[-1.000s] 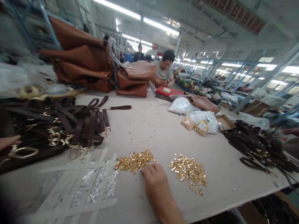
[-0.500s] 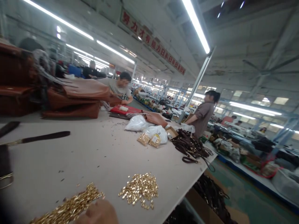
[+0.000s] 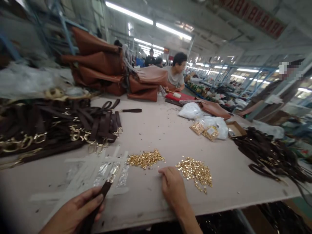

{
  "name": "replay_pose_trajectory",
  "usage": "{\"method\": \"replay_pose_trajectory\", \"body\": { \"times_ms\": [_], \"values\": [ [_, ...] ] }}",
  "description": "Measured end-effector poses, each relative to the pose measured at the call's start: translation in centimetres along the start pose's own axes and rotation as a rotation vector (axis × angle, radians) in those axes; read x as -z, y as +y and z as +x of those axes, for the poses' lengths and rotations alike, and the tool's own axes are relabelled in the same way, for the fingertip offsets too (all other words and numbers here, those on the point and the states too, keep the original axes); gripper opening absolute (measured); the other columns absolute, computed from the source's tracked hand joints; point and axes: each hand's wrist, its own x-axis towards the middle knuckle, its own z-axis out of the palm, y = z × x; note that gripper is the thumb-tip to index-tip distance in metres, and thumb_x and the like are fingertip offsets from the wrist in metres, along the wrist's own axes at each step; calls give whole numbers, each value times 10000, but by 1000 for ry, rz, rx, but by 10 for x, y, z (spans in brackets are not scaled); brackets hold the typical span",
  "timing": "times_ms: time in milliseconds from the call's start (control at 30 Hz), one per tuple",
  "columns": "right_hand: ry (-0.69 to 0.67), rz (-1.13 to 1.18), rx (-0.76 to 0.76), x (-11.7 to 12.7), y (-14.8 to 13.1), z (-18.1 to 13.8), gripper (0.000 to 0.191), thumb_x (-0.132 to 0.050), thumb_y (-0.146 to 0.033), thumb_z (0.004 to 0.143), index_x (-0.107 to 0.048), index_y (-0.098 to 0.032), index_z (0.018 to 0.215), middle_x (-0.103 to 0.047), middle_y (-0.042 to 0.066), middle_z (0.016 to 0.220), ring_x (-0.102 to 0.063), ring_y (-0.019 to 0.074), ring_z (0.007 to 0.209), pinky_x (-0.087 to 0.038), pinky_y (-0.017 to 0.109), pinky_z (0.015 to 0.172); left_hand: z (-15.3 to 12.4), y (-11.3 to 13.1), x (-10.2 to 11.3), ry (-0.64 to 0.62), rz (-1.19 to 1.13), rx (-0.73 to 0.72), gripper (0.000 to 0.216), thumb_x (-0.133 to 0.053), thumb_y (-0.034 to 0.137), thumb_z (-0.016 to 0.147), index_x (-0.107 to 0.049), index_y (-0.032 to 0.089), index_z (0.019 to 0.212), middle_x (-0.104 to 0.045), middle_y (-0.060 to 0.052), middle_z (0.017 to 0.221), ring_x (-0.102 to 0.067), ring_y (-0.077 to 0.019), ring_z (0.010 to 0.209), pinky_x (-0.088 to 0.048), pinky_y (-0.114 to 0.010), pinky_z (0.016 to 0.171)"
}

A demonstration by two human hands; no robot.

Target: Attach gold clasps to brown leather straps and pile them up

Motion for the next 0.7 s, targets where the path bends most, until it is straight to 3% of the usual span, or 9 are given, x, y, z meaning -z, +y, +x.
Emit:
{"method": "replay_pose_trajectory", "body": {
  "times_ms": [200,400,567,700],
  "values": [
    [-63,-44,128,-5,-28,0,278,-507,-118,920,-649,-223,1135,-687,79,1103,-592,232,1030,-489,413,932,-4,1,-10,27,-82,-56,470,-912,378,542,-710,160,906,-751,-36,795,-624,-117,646,-497,-152,524],
    [-102,-172,142,-31,-35,12,322,-484,-83,928,-624,-151,1211,-674,104,1171,-554,258,1043,-458,420,955,-2,0,-14,-87,-61,-73,368,-865,307,618,-728,159,925,-745,-36,809,-631,-127,681,-485,-171,560],
    [-142,-141,88,-32,-32,16,227,-480,-106,953,-668,-154,1072,-705,104,1011,-573,261,944,-443,419,903,-7,6,-21,-157,-64,-73,294,-802,231,673,-735,160,950,-744,-33,852,-615,-112,705,-476,-170,606],
    [-141,-175,17,-27,-36,26,191,-513,-90,926,-667,-188,868,-692,82,838,-592,252,846,-445,373,796,-8,5,-24,-145,-61,-95,344,-835,284,627,-744,155,932,-758,-57,833,-631,-136,687,-483,-193,586]
  ]
}}
